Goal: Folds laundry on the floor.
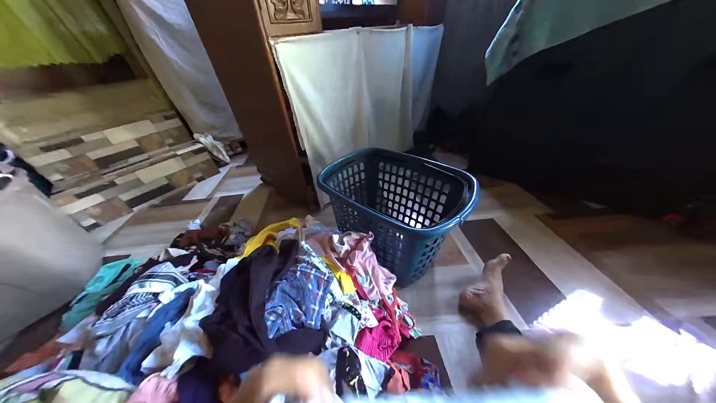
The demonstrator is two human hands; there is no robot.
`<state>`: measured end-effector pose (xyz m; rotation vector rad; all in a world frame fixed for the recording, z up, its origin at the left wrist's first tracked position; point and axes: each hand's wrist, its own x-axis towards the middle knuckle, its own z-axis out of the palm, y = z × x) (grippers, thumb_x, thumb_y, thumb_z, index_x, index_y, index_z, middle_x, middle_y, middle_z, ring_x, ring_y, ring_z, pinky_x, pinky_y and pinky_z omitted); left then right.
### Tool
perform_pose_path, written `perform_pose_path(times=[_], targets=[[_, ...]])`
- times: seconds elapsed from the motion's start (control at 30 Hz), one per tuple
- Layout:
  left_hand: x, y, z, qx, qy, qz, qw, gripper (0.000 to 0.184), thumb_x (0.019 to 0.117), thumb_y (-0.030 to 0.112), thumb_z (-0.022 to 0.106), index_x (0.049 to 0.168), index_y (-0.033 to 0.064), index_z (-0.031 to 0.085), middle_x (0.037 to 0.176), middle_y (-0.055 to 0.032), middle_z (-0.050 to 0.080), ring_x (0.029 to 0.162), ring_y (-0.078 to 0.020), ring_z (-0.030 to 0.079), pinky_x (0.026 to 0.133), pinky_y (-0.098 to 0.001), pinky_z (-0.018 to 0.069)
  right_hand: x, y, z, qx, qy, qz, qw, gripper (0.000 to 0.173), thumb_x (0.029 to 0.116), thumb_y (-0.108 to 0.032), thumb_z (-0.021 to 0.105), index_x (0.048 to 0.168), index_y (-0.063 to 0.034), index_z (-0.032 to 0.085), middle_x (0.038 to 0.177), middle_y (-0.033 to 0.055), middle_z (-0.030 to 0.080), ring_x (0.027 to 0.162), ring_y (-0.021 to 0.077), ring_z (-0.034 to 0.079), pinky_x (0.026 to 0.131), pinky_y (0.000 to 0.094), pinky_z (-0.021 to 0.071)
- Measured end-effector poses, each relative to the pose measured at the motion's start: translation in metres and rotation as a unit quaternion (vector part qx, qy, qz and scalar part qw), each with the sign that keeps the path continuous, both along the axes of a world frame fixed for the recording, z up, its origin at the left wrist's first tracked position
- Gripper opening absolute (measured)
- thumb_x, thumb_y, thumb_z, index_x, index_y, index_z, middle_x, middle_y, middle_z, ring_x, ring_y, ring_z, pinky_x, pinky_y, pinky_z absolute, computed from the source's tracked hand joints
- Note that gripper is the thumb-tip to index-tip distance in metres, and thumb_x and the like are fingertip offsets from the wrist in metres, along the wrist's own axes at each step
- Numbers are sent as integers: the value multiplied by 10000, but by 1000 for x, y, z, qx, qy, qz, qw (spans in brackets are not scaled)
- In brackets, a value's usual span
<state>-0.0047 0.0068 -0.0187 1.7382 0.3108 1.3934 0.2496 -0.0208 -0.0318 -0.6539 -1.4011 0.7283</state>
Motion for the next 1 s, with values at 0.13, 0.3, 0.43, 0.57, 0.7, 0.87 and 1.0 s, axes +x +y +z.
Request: perform_pose_path(times=[0.13, 0.3, 0.43, 0.57, 0.7, 0.87, 1.0], targets=[[-24, -4, -28, -32, 112, 121, 986, 233, 934, 326, 715, 1161, 313, 665, 1023, 236, 695, 883, 107, 646, 771, -106, 553, 26, 30, -59, 119, -173, -74, 975, 437, 940, -226, 714, 1342, -128, 572, 1029, -67, 690, 898, -80, 631, 807, 98, 527], [-9, -32, -42, -96, 117, 142, 978, 258, 1059, 403, 486, 1136, 307, 712, 1025, 206, 708, 910, 90, 643, 808, -126, 537, 37, 27, -84, 51, -216, -105, 969, 401, 930, -384, 690, 1028, 5, 703, 783, 31, 707, 679, -46, 624, 653, 125, 527], [21, -14, -47, -125, 111, 172, 971, 292, 1046, 150, 408, 967, 177, 689, 879, 151, 672, 808, 54, 625, 743, -150, 533, 60, 1, -72, -185, -128, 10, 974, 319, 1023, -314, 495, 1059, -52, 674, 791, -108, 628, 703, -68, 581, 674, 173, 519], [18, -8, -45, -78, 111, -30, 990, 153, 1006, 374, 609, 1045, 265, 708, 890, 192, 684, 784, 106, 621, 703, -93, 518, 88, -28, -59, -169, 33, 241, 955, 138, 1030, -372, 587, 1075, -307, 700, 902, -185, 717, 780, -87, 655, 699, 123, 552], [28, -7, -50, -163, 116, -3, 980, 154, 951, 345, 693, 1027, 212, 686, 863, 170, 678, 769, 72, 631, 701, -140, 539, 86, -31, -54, -206, -4, 259, 944, 137, 1027, -178, 577, 1104, -273, 638, 918, -152, 710, 796, -59, 651, 723, 144, 548], [59, 0, -68, -306, 122, 186, 926, 103, 1037, 71, 526, 1071, -8, 583, 830, 7, 608, 729, -26, 589, 703, -205, 512, 54, -12, -43, -354, -86, -13, 931, 190, 1048, -68, 518, 1229, -28, 559, 921, 32, 663, 766, 67, 651, 719, 270, 565], [86, -24, -70, -345, 55, 163, 923, 145, 1071, 93, 464, 1136, -14, 538, 916, -48, 638, 780, -90, 651, 707, -280, 574, 31, -15, -52, -283, -156, -6, 947, 259, 1050, -119, 513, 1262, 20, 569, 944, 93, 667, 802, 108, 648, 757, 319, 557]])
